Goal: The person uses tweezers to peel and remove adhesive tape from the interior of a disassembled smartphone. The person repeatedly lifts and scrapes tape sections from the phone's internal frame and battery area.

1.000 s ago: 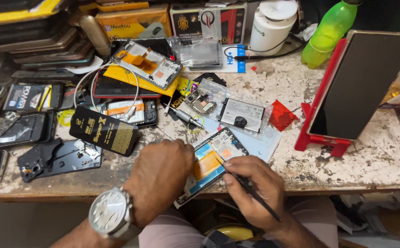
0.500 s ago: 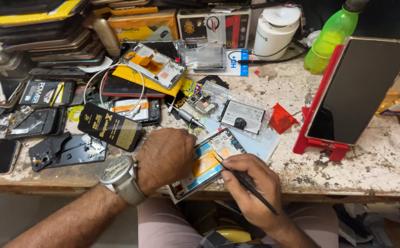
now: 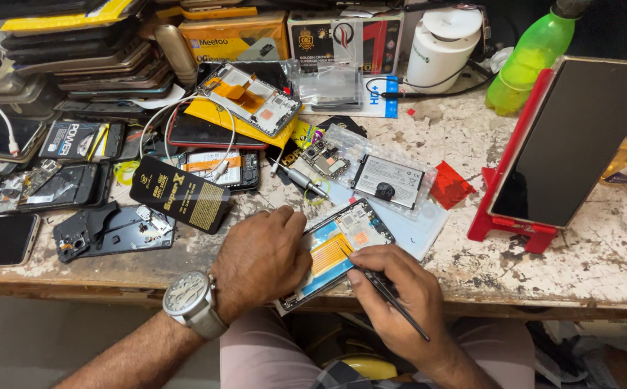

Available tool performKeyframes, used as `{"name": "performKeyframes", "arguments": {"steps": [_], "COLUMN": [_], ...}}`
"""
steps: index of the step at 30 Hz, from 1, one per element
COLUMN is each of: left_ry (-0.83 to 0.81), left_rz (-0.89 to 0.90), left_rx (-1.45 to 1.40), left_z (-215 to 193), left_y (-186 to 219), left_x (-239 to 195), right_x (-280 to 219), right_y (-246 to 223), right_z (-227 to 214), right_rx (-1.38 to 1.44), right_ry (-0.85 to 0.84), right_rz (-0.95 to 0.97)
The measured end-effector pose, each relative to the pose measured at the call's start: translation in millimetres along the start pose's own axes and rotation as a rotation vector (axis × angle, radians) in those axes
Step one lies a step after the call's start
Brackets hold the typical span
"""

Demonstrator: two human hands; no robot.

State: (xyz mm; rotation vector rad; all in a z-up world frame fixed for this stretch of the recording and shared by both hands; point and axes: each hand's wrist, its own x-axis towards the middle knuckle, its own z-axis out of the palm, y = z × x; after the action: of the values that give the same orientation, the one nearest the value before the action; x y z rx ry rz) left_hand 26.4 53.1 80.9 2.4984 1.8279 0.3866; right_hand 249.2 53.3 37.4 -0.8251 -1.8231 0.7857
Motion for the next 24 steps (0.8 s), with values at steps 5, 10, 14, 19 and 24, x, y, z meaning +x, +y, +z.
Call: {"name": "performKeyframes", "arguments": {"steps": [5,10,14,19,24], "left_ry": [0.025,0.057,0.063,0.023,-0.066], "left_rz": [-0.048,-0.219,-0.28,-0.314,-0.241], "left_rx": [-0.029,-0.198,-0.358,-0.373,-0.197], "left_z": [3,-7,-18,-22,-28], "left_y": [-4,-8,-18,-27,-27], "left_x": [-7,-12,-13,-3,5], "right_x": [-1,-2,-3,-4,-1], "right_y": [3,6,7,6,3], "right_z": [0,2,3,3,2], "right_rx": [-0.003,-0.025,-0.042,-0.059,-0.045], "right_ry": [-0.01,-0.012,-0.003,0.018,0.004], "right_rz": [0.013,0.039,0.057,0.029,0.063]}}
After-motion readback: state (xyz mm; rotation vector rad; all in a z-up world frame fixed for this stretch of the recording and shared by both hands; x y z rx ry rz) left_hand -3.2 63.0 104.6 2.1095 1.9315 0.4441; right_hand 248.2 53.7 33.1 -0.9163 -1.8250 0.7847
